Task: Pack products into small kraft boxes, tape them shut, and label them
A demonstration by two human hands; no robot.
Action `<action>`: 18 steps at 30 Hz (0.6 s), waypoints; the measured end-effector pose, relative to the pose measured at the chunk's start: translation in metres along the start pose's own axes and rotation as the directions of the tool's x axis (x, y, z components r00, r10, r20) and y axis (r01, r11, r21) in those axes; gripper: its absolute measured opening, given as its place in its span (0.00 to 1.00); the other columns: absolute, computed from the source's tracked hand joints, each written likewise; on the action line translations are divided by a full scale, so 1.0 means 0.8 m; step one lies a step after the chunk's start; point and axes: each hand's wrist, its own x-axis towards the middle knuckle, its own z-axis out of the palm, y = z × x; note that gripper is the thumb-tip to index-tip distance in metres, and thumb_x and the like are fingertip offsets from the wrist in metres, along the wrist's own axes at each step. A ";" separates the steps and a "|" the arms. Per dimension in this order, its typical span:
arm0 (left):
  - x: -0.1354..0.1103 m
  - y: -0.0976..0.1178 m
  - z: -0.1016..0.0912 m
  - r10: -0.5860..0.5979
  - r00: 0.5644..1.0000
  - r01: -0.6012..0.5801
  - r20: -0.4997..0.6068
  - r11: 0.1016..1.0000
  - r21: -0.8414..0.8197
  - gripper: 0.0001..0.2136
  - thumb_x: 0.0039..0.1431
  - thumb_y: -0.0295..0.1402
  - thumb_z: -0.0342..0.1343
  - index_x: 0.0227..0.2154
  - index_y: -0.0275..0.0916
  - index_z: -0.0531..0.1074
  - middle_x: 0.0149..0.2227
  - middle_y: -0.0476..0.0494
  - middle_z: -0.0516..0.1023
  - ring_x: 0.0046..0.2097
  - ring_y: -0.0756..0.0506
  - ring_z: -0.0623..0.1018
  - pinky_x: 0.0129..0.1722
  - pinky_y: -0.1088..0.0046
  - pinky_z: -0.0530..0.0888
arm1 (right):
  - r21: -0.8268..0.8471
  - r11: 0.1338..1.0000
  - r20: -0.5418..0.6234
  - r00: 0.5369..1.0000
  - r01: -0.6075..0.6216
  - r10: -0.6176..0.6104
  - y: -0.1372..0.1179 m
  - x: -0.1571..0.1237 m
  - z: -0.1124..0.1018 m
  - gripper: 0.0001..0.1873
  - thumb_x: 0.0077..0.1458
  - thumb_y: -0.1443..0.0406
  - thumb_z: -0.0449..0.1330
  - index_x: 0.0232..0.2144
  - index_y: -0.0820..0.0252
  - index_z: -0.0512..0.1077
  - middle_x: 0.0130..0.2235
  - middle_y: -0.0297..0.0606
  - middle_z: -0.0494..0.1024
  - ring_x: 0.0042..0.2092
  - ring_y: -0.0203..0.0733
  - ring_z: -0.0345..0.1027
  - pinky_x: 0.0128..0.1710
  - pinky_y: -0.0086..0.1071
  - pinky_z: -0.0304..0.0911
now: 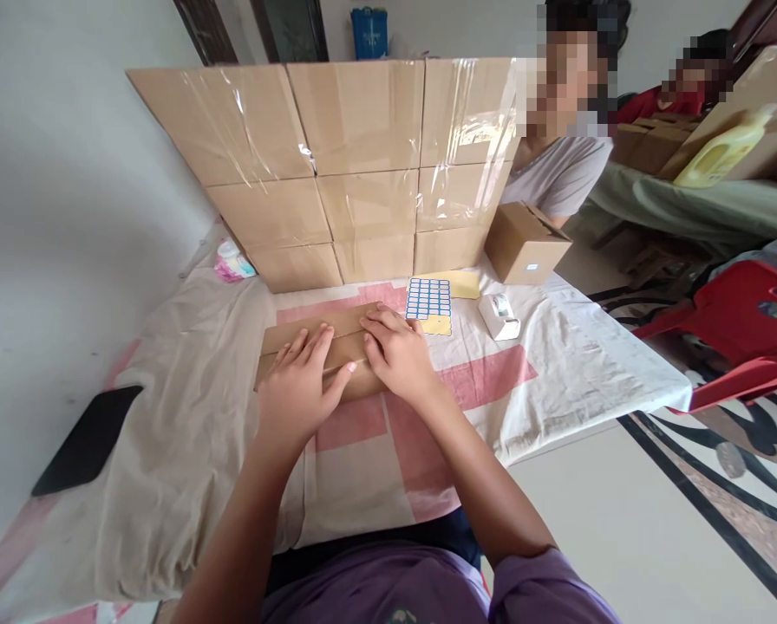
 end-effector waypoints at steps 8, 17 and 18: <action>0.001 0.000 0.005 0.009 1.000 -0.010 0.013 0.998 0.055 0.29 0.67 0.51 0.52 0.63 0.37 0.70 0.66 0.40 0.72 0.67 0.30 0.71 0.66 0.47 0.67 | -0.111 0.993 0.039 0.999 0.028 -0.023 -0.004 0.007 -0.003 0.18 0.69 0.66 0.52 0.54 0.60 0.78 0.59 0.46 0.78 0.62 0.52 0.69 0.52 0.46 0.59; -0.002 0.002 0.013 0.034 0.999 -0.031 -0.039 0.995 0.091 0.30 0.69 0.50 0.50 0.65 0.35 0.68 0.66 0.35 0.72 0.66 0.26 0.70 0.66 0.43 0.65 | 0.279 0.959 -0.008 0.999 -0.042 0.046 0.047 -0.031 -0.001 0.24 0.70 0.56 0.51 0.62 0.52 0.73 0.68 0.40 0.70 0.71 0.50 0.59 0.67 0.49 0.54; -0.002 0.002 0.013 0.035 0.998 -0.032 -0.044 0.996 0.084 0.30 0.69 0.50 0.49 0.65 0.35 0.68 0.66 0.35 0.72 0.66 0.26 0.70 0.66 0.43 0.65 | 0.338 0.934 -0.054 0.989 -0.112 0.138 0.066 -0.043 -0.006 0.23 0.69 0.55 0.52 0.60 0.52 0.75 0.67 0.41 0.72 0.69 0.50 0.61 0.67 0.47 0.56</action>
